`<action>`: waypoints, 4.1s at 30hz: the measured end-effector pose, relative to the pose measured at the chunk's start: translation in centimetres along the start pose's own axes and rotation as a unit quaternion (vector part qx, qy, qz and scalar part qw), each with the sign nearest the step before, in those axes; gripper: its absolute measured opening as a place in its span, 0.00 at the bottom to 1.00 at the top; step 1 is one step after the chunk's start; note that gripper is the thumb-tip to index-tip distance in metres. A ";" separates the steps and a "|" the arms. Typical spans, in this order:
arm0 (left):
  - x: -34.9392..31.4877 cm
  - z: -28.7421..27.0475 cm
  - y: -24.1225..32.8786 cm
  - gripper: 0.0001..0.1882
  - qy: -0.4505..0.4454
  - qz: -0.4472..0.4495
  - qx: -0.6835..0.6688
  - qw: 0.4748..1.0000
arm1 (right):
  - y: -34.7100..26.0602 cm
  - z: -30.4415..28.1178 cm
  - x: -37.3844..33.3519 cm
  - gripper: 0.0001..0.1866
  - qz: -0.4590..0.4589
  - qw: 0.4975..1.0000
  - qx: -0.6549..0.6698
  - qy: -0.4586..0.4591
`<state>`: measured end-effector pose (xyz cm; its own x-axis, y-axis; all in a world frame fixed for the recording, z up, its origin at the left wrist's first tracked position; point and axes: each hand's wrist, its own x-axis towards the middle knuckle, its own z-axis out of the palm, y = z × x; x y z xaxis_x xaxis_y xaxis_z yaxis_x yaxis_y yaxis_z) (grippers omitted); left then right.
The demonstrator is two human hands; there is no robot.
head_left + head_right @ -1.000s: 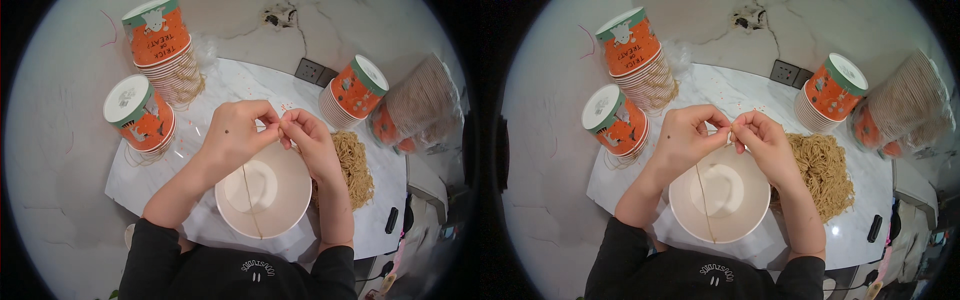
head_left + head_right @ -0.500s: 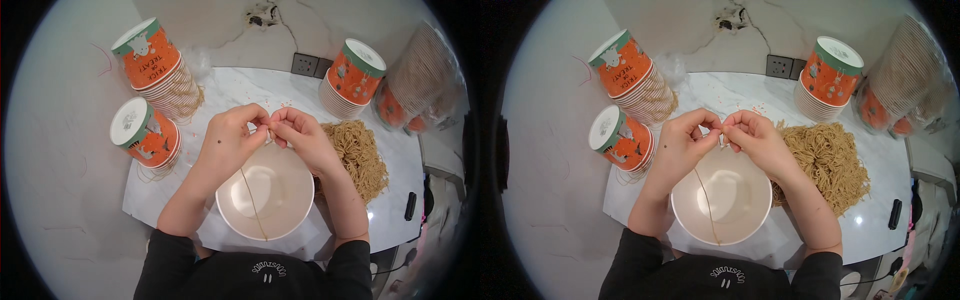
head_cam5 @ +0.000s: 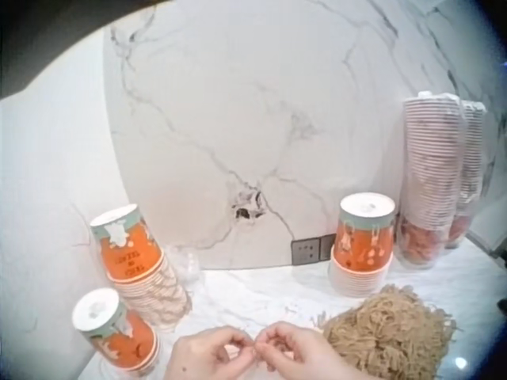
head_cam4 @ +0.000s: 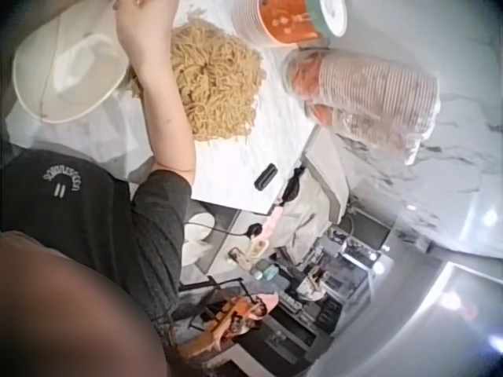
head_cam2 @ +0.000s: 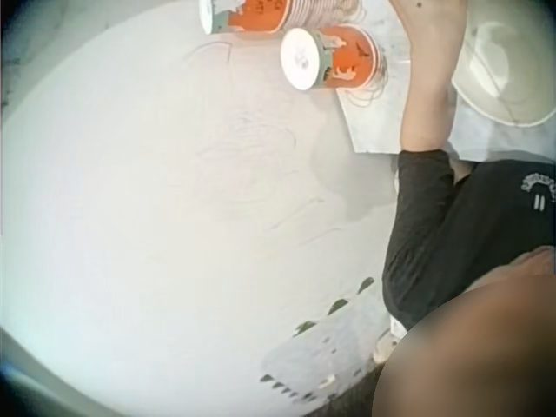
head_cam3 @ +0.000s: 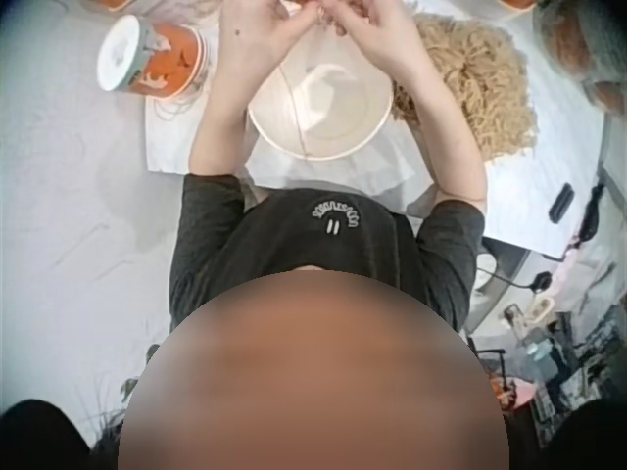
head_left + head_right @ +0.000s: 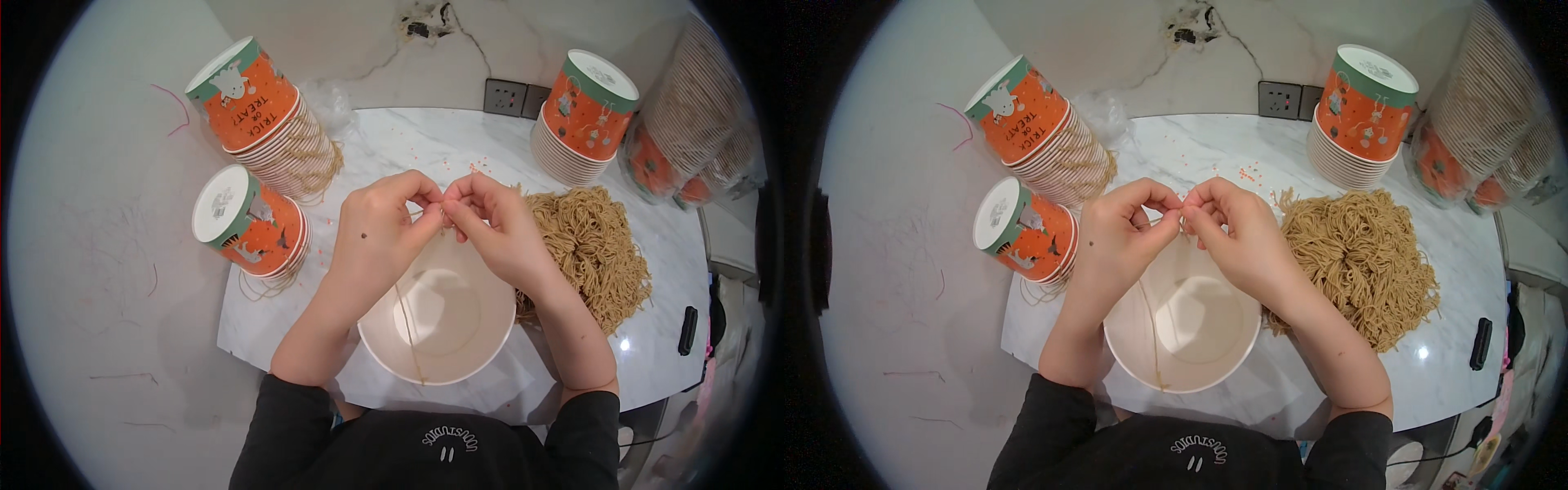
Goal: Tying elastic strings onto paper containers for packaging.
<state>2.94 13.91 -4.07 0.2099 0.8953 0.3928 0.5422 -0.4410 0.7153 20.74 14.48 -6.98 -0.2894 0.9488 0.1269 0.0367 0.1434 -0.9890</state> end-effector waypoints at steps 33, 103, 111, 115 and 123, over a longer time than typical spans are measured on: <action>1.1 -1.5 -2.4 0.04 -0.121 -0.145 -0.212 0.959 | 0.0 0.0 -0.2 0.05 -0.108 0.983 -0.134 0.070; -14.6 -20.0 -12.8 0.03 0.255 -0.024 0.216 0.942 | 2.0 20.8 17.1 0.48 -0.402 0.873 -0.275 -0.016; -15.9 -16.6 -14.4 0.16 0.219 -0.071 0.170 0.958 | 3.5 12.7 10.7 0.41 -0.410 0.804 -0.430 -0.030; -16.1 -16.6 -14.8 0.18 0.257 -0.097 0.198 0.941 | 2.1 -0.7 8.7 0.41 -0.351 0.781 -0.380 0.350; -14.7 -14.3 -9.5 0.17 0.308 -0.263 0.200 0.892 | 5.3 -21.9 5.7 0.77 -0.016 0.885 -0.260 0.387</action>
<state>-16.93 4.07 -8.34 -0.5793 0.7124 0.3961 0.7071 0.1975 0.6789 40.24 26.81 -9.82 0.4352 0.8217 0.3681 0.5336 0.0939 -0.8405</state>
